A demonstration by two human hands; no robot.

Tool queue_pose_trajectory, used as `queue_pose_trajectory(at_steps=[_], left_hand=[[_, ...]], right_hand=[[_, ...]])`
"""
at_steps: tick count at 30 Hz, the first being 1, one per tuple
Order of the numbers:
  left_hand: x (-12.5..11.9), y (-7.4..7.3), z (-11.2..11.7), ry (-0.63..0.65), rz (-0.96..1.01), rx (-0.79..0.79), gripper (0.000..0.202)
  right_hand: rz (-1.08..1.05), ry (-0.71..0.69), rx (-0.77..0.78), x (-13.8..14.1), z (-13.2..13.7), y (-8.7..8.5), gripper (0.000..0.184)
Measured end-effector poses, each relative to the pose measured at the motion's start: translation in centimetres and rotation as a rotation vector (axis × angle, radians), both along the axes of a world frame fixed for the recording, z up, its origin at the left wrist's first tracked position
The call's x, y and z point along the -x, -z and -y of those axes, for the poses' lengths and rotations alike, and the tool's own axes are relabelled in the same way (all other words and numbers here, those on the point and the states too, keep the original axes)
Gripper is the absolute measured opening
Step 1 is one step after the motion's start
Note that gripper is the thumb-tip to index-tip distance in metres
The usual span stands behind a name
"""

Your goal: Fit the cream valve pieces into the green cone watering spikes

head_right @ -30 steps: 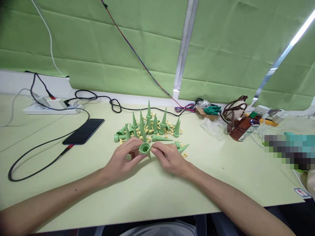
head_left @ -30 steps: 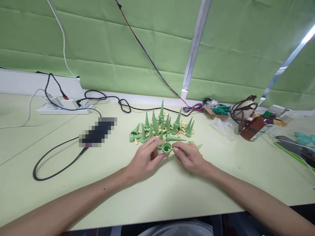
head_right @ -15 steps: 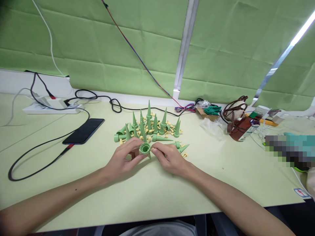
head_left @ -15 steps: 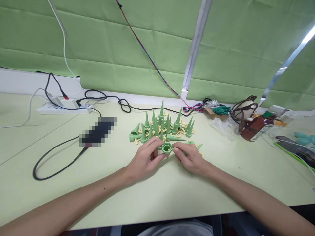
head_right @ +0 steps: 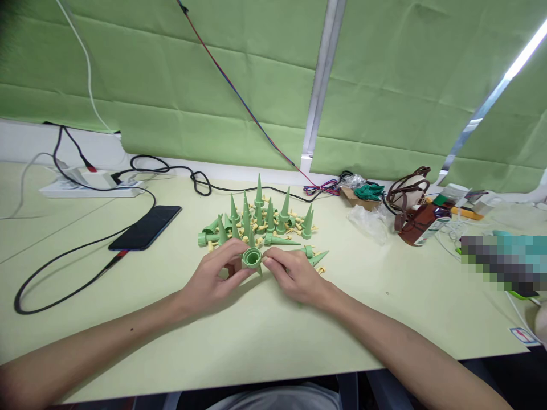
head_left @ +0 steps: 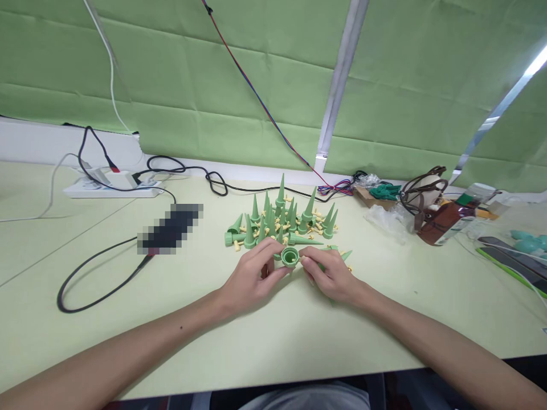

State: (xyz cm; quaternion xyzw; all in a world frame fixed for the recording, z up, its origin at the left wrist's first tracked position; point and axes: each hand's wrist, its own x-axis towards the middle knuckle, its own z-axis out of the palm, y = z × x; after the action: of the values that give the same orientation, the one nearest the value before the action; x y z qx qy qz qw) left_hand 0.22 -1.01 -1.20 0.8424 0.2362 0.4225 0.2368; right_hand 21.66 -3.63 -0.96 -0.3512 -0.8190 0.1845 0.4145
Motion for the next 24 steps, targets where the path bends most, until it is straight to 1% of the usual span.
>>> queue_pose_trajectory(at_steps=[11, 20, 24], left_hand=[[0.01, 0.11, -0.12, -0.005, -0.007, 0.0, 0.014], [-0.02, 0.09, -0.03, -0.021, -0.025, 0.006, 0.014], [-0.03, 0.1, -0.09, -0.017, -0.014, -0.013, 0.014]], right_hand=[[0.012, 0.006, 0.012, 0.05, 0.06, -0.22, 0.033], [0.023, 0.003, 0.019, 0.03, 0.03, -0.08, 0.033], [0.015, 0.005, 0.012, 0.0, 0.0, -0.1, 0.033]])
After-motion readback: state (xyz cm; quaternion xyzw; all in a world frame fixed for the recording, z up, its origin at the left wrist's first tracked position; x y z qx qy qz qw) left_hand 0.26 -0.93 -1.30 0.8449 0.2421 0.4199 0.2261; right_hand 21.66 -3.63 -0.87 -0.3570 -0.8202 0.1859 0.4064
